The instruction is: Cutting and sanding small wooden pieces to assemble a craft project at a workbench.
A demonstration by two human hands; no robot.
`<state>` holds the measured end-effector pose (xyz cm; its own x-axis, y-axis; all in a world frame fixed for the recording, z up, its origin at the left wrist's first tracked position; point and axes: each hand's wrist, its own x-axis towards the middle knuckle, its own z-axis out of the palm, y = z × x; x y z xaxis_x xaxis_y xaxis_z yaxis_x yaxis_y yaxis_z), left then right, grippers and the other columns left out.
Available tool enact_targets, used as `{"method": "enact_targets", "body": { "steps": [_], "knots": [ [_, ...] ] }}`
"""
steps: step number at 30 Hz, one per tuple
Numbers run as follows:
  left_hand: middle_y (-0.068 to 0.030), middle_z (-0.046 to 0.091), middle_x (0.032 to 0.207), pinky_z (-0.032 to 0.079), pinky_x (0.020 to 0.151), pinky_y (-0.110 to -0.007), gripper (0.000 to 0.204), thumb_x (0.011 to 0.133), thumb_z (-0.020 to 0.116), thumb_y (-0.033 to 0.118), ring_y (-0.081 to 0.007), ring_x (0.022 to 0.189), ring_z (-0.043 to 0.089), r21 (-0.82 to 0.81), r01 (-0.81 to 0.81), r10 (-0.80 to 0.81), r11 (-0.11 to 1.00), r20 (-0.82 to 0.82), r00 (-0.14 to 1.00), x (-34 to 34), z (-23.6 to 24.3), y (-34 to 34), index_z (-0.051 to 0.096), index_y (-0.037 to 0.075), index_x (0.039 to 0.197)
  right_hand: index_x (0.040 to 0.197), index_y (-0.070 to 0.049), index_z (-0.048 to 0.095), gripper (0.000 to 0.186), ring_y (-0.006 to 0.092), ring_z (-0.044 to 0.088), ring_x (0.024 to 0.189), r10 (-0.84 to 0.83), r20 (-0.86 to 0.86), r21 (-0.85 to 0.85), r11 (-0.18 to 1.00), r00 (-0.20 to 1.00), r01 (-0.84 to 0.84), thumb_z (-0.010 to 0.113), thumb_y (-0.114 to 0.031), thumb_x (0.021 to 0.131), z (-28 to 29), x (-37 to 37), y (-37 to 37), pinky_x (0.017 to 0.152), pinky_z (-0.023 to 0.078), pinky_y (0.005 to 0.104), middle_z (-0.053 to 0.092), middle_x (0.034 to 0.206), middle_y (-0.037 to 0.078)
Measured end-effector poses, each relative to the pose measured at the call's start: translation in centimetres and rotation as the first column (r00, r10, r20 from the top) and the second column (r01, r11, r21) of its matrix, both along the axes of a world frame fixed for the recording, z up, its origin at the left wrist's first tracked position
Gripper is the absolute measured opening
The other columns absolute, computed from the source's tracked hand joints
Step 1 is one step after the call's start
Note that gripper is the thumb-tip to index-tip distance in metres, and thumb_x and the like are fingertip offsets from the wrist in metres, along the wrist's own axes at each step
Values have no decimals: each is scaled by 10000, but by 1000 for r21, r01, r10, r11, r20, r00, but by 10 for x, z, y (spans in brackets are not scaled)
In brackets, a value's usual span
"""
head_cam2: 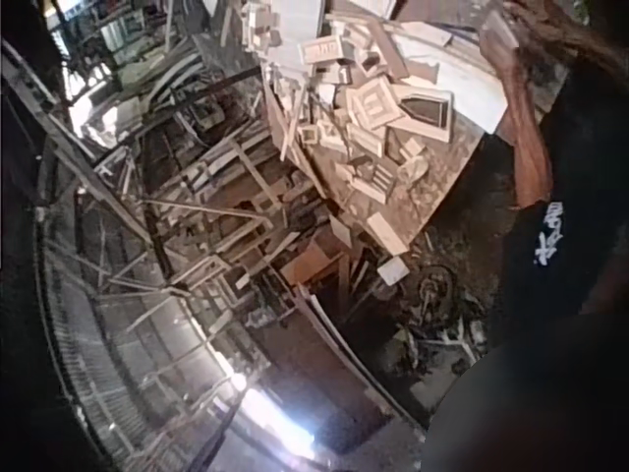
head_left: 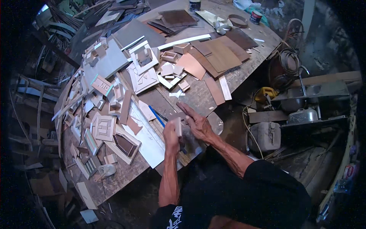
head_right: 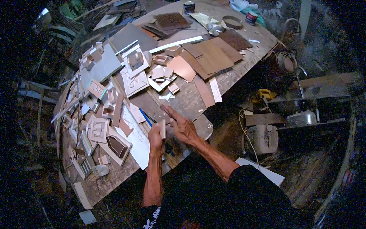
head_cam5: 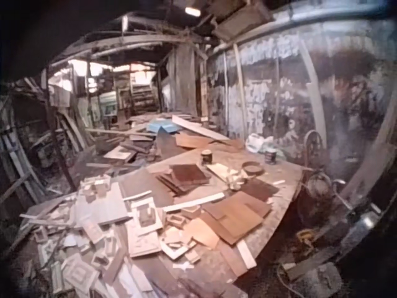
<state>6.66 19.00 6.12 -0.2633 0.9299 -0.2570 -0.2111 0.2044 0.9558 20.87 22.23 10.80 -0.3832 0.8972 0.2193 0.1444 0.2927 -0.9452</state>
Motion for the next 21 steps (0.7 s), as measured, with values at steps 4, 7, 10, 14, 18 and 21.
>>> {"method": "enact_targets", "body": {
  "steps": [4, 7, 10, 14, 18, 21],
  "knots": [
    [30, 425, 591, 250, 357, -257, 273, 931, 482, 323, -96, 415, 355, -298, -103, 236, 949, 455, 859, 2, 15, 6, 525, 114, 760, 1392, -186, 426, 608, 301, 611, 1043, 155, 257, -74, 987, 954, -140, 435, 34, 826, -9, 0, -30, 860, 492, 350, 570, 1238, 180],
    [33, 397, 548, 237, 344, -250, 303, 910, 519, 373, -94, 388, 329, -379, -157, 338, 912, 476, 812, 6, 2, 7, 507, 142, 713, 1376, -210, 452, 612, 283, 617, 1029, 148, 202, -21, 989, 968, -146, 433, 45, 820, -13, 2, -29, 833, 498, 332, 604, 1188, 155],
    [42, 366, 511, 219, 350, -269, 320, 920, 508, 377, -99, 366, 294, -285, 87, 108, 955, 605, 789, 7, 18, 5, 491, 161, 684, 1377, -199, 451, 611, 242, 620, 1024, 35, 191, 21, 999, 981, -40, 421, 61, 825, -10, -3, -18, 854, 484, 314, 617, 1163, 133],
    [49, 342, 500, 181, 348, -260, 355, 936, 474, 383, -91, 358, 279, -366, -31, 235, 930, 526, 817, 10, 23, 6, 447, 162, 660, 1378, -172, 444, 537, 292, 626, 1017, 169, 234, -101, 984, 958, -148, 416, 3, 871, -2, 2, -24, 845, 493, 339, 606, 1179, 155],
    [16, 374, 525, 217, 372, -274, 284, 925, 447, 284, -102, 394, 317, -249, -90, 180, 964, 369, 912, 22, 11, 6, 492, 122, 696, 1392, -149, 412, 505, 323, 632, 995, 42, 302, -54, 998, 952, -27, 445, -63, 895, -10, 5, -21, 820, 501, 364, 603, 1175, 177],
    [-61, 466, 636, 365, 530, -339, 247, 911, 411, 203, -187, 588, 455, 219, -206, 263, 954, -275, 925, -26, -70, -3, 522, 11, 801, 1422, -122, 368, 514, 237, 649, 849, 85, 158, 117, 988, 984, -104, 427, -79, 914, -11, -19, -45, 729, 499, 317, 653, 1026, 134]
  ]
}}
